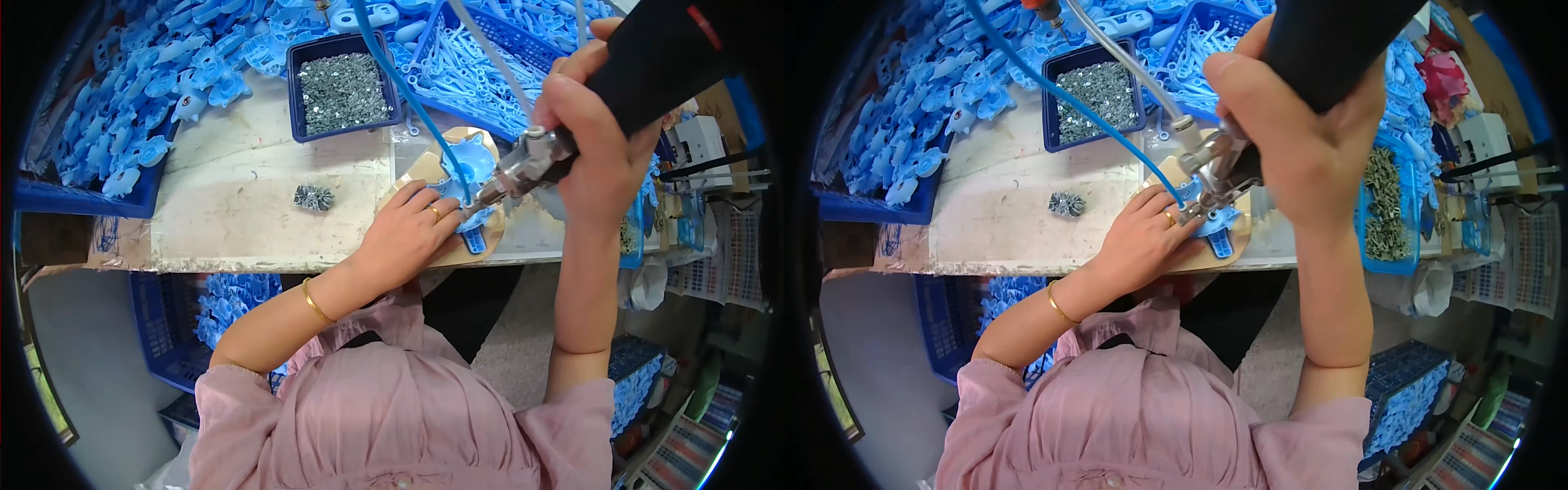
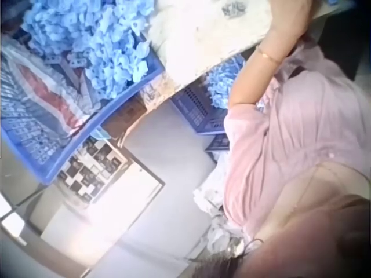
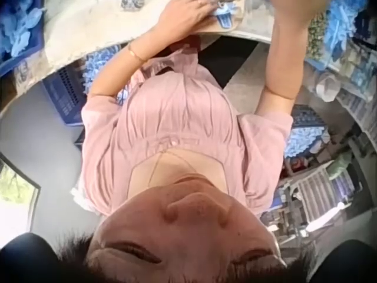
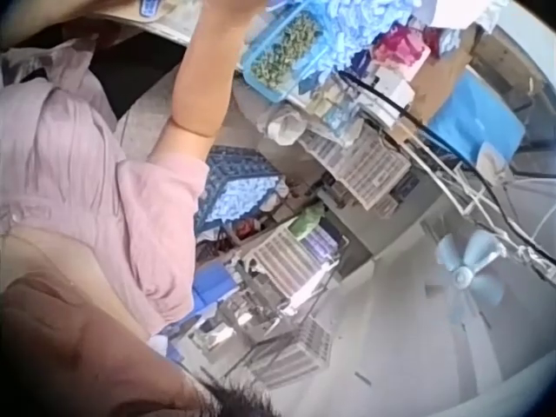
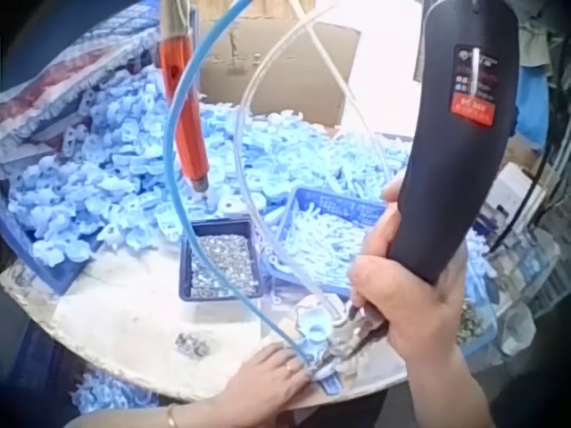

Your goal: Assembling plastic toy parts by inserting small components using a specialized power tool at an industrial workbench.

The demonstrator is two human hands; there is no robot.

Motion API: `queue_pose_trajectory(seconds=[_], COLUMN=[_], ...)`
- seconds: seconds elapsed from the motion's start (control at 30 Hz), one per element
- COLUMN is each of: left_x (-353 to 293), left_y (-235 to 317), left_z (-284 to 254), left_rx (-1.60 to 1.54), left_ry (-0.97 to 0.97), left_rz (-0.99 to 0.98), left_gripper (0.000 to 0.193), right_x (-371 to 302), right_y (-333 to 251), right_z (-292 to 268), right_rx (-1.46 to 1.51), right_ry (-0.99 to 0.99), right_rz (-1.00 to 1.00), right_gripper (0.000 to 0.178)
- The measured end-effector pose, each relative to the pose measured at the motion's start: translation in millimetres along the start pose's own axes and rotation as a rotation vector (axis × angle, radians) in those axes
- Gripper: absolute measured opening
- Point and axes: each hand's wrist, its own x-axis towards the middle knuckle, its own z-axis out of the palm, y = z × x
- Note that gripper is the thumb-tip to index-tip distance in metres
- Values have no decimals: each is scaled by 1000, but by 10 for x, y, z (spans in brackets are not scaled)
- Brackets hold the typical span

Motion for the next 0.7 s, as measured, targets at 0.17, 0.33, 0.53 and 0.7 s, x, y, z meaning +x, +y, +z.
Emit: queue_pose_trajectory(seconds=[0.17, 0.33, 0.53, 0.7], left_x=[16, 71, -198, -1090], left_y=[43, 165, 154, -82], left_z=[4, -195, -1385, -2427], left_rx=[39, 12, -697, -387], left_ry=[-39, -66, -289, -795], left_rz=[-4, -5, -255, -619], left_gripper=[22, 24, 14, 23], right_x=[90, 857, 1374, 479], right_y=[-62, -260, 658, 1801], right_z=[-20, -224, -1587, -2713], right_rx=[19, -31, -457, -1406], right_ry=[-33, -126, -138, -223], right_rz=[89, -6, 35, 407], right_gripper=[40, 60, 39, 23])
